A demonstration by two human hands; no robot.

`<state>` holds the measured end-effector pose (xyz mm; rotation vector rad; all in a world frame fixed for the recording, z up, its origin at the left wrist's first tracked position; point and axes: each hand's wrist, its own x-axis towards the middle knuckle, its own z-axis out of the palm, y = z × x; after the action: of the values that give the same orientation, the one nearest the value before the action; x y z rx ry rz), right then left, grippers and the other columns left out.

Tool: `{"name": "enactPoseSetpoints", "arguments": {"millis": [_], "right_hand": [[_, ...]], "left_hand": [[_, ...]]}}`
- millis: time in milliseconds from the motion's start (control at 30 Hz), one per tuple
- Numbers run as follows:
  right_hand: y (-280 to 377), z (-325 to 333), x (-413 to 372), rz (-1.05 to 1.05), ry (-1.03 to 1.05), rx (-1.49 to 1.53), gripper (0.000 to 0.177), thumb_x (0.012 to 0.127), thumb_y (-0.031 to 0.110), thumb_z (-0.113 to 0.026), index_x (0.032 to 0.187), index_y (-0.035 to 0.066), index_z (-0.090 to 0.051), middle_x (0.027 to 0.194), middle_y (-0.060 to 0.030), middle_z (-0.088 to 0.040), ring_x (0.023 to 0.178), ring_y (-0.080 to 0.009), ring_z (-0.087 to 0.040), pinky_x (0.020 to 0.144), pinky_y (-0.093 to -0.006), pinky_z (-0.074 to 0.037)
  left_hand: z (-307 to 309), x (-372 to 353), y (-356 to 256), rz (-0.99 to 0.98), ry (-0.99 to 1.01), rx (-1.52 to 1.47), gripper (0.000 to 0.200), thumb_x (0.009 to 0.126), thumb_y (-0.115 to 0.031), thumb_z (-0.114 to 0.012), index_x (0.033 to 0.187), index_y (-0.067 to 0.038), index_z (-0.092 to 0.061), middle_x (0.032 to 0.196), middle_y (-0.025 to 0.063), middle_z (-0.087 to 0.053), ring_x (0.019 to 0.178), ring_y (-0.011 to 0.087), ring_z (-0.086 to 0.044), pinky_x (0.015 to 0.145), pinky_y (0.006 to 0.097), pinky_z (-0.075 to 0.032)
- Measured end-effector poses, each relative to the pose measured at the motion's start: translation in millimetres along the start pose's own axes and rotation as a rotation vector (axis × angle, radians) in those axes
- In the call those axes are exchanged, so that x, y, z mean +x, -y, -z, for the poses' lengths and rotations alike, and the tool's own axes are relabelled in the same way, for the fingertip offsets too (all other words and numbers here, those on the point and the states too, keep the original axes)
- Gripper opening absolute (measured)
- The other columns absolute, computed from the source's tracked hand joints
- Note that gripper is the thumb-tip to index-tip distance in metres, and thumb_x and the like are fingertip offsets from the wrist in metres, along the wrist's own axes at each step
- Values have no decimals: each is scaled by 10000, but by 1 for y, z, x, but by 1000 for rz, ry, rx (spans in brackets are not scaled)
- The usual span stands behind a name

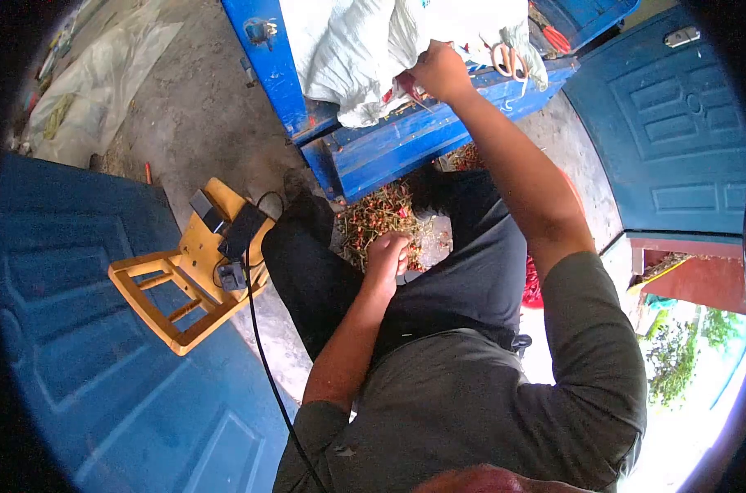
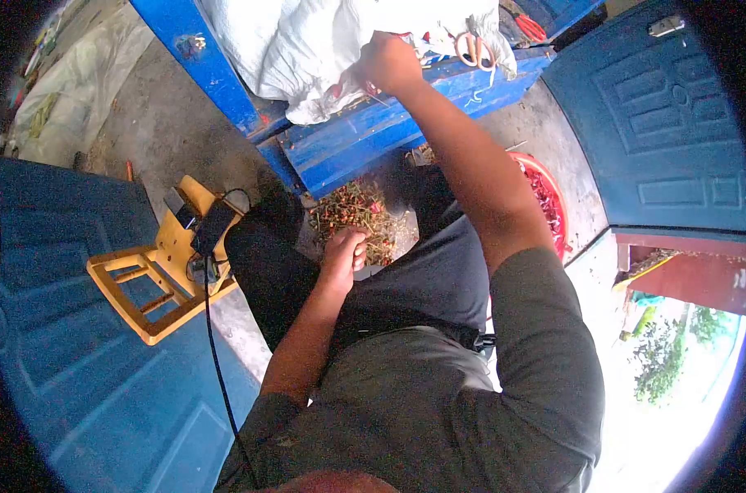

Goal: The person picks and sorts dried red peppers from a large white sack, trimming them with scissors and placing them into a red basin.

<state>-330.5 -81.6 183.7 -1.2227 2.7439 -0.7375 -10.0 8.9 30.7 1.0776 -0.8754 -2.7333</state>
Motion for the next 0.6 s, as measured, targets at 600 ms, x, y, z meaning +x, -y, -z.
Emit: {"name": "enactPoseSetpoints", "arguments": {"millis": [600], "right_hand": [[-62, 35, -132, 80, -288, 914, 115, 926, 35, -669, 1037, 7, -660, 958, -41, -664, 831, -88, -599, 728, -261, -505]], "left_hand": [[-8, 1, 3, 35, -46, 56, 149, 942, -152, -571, 1033, -40, -610, 644, -51, -431, 485, 63, -379, 421, 243, -278]]}}
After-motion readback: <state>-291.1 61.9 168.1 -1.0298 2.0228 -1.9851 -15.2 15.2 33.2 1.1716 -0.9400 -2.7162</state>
